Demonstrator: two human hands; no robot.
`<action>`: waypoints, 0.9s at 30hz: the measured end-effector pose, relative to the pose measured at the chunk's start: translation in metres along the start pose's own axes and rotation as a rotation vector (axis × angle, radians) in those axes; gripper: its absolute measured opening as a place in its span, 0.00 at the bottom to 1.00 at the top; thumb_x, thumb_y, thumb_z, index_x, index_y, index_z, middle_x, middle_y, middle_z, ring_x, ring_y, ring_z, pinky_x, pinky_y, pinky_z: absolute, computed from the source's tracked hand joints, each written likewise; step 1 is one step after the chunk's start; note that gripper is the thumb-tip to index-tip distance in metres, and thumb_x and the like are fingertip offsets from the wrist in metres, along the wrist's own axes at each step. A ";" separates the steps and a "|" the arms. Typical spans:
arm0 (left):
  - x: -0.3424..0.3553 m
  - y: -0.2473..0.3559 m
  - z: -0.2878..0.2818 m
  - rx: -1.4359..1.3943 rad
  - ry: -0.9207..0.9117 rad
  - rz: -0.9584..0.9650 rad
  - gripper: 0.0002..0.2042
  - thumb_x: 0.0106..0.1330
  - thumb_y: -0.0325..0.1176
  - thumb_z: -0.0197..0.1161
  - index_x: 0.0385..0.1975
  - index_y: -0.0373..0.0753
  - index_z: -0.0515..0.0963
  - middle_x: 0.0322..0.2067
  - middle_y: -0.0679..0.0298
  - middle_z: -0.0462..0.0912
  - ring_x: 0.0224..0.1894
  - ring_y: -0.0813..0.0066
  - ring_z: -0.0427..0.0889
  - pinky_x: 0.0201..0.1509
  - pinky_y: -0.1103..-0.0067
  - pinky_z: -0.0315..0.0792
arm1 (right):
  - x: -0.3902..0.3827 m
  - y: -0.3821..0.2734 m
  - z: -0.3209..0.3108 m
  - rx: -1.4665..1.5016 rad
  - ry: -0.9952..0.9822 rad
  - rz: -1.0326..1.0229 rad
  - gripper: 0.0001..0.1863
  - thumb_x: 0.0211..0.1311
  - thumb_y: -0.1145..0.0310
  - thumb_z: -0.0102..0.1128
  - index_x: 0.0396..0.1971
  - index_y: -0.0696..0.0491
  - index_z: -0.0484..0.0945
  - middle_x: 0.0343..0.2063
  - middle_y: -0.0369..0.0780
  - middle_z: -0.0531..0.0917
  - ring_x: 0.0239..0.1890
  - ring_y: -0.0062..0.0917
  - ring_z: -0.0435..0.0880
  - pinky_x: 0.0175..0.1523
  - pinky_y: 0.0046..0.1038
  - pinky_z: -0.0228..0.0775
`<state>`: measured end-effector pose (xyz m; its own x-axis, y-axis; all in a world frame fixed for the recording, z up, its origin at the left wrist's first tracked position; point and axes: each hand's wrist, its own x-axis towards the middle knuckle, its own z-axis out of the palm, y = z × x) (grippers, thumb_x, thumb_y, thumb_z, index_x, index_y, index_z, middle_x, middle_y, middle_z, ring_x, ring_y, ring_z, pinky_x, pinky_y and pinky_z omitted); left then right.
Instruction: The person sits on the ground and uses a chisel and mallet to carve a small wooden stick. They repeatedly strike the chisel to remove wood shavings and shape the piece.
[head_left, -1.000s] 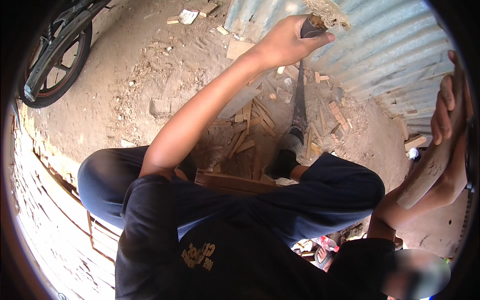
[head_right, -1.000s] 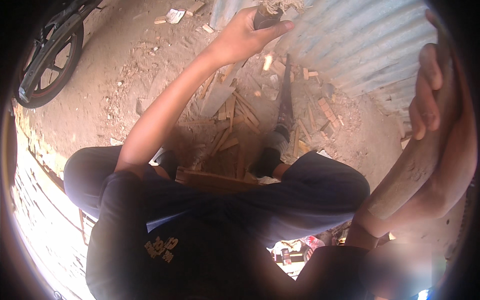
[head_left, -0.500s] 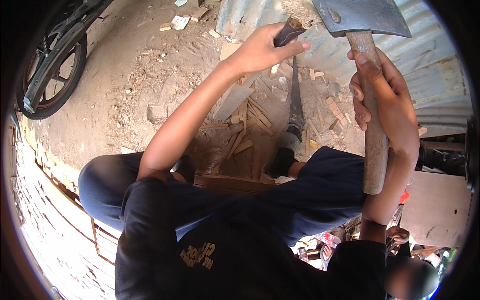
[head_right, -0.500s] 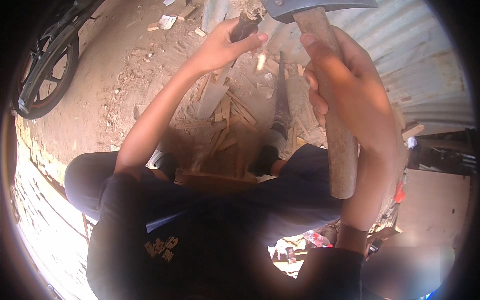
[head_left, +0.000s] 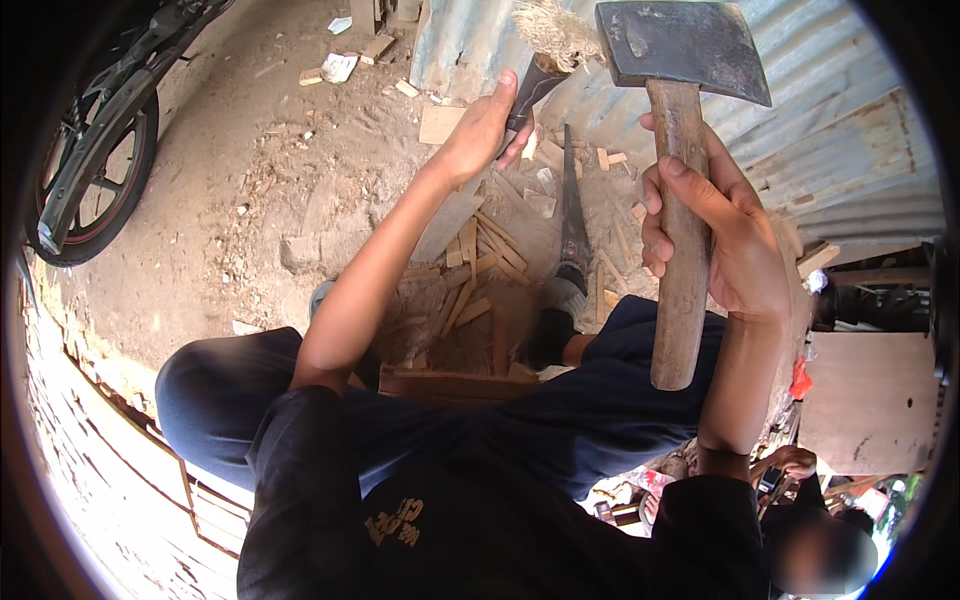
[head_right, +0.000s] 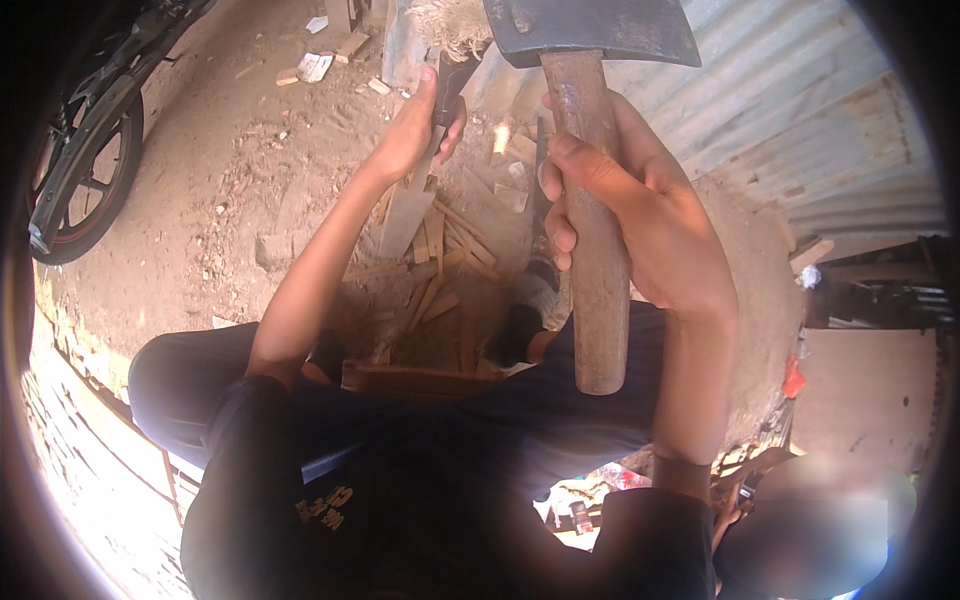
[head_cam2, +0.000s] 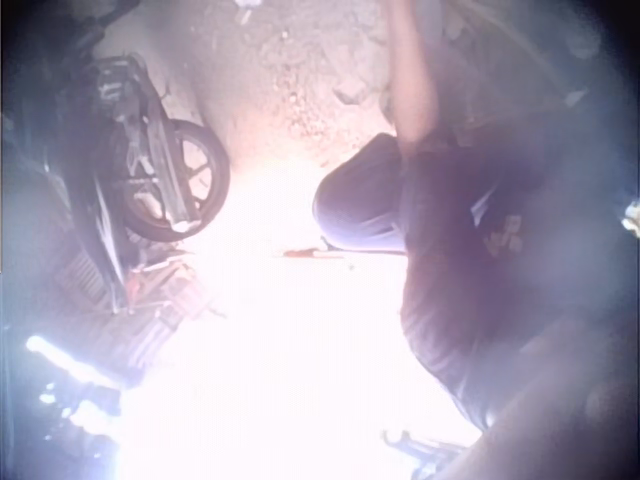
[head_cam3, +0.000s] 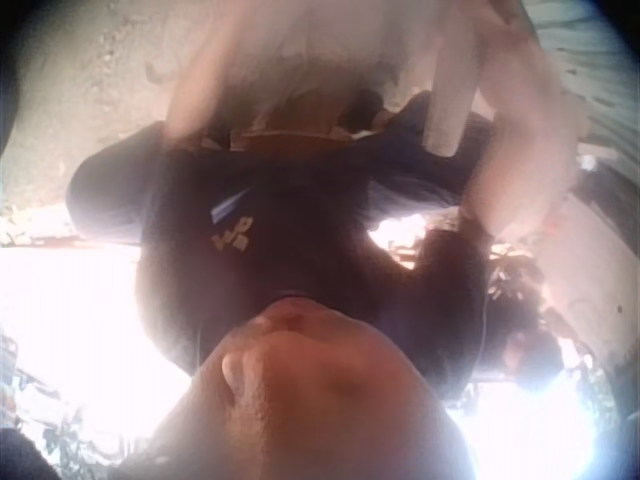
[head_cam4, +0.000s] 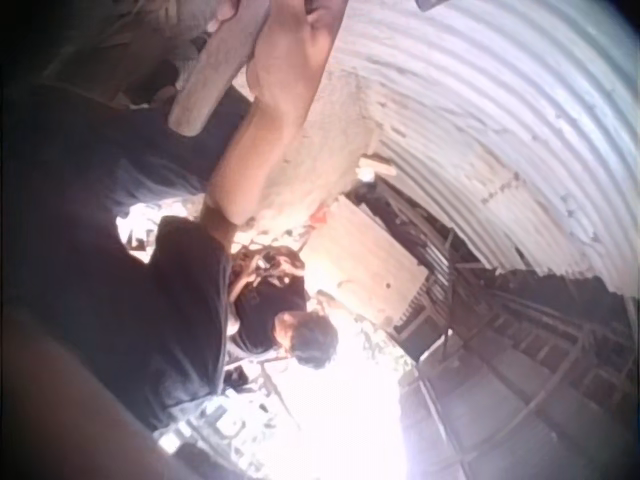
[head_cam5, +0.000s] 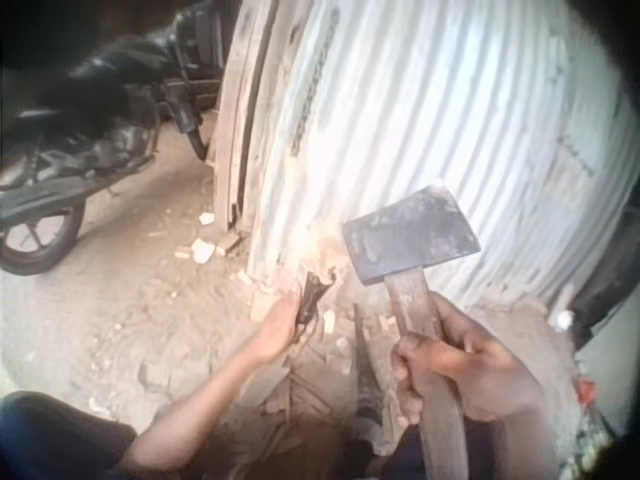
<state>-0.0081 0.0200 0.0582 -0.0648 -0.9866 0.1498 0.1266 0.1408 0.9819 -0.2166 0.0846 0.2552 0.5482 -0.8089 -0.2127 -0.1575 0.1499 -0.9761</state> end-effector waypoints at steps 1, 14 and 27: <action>-0.001 0.002 0.000 -0.006 -0.012 -0.022 0.42 0.68 0.73 0.22 0.17 0.39 0.67 0.13 0.69 0.63 0.15 0.77 0.63 0.24 0.78 0.63 | -0.002 -0.003 0.003 0.010 0.045 0.036 0.21 0.67 0.64 0.59 0.55 0.58 0.70 0.27 0.37 0.75 0.19 0.20 0.73 0.24 0.26 0.68; -0.001 0.002 0.013 0.006 0.123 -0.082 0.37 0.74 0.66 0.28 0.15 0.40 0.67 0.12 0.67 0.64 0.16 0.78 0.63 0.23 0.79 0.60 | -0.018 -0.058 0.031 -0.350 0.406 -0.764 0.24 0.76 0.59 0.46 0.63 0.58 0.65 0.21 0.35 0.72 0.13 0.14 0.68 0.16 0.17 0.60; -0.005 0.002 -0.008 0.005 -0.135 0.029 0.51 0.65 0.76 0.20 0.32 0.29 0.79 0.27 0.52 0.83 0.33 0.63 0.85 0.46 0.71 0.79 | -0.021 -0.025 0.022 -0.425 0.273 -0.148 0.21 0.71 0.65 0.54 0.57 0.62 0.71 0.20 0.34 0.73 0.12 0.13 0.67 0.16 0.17 0.59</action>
<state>0.0001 0.0241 0.0589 -0.1934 -0.9621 0.1920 0.1255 0.1699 0.9774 -0.2057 0.1105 0.2831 0.3644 -0.9313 0.0012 -0.4447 -0.1751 -0.8784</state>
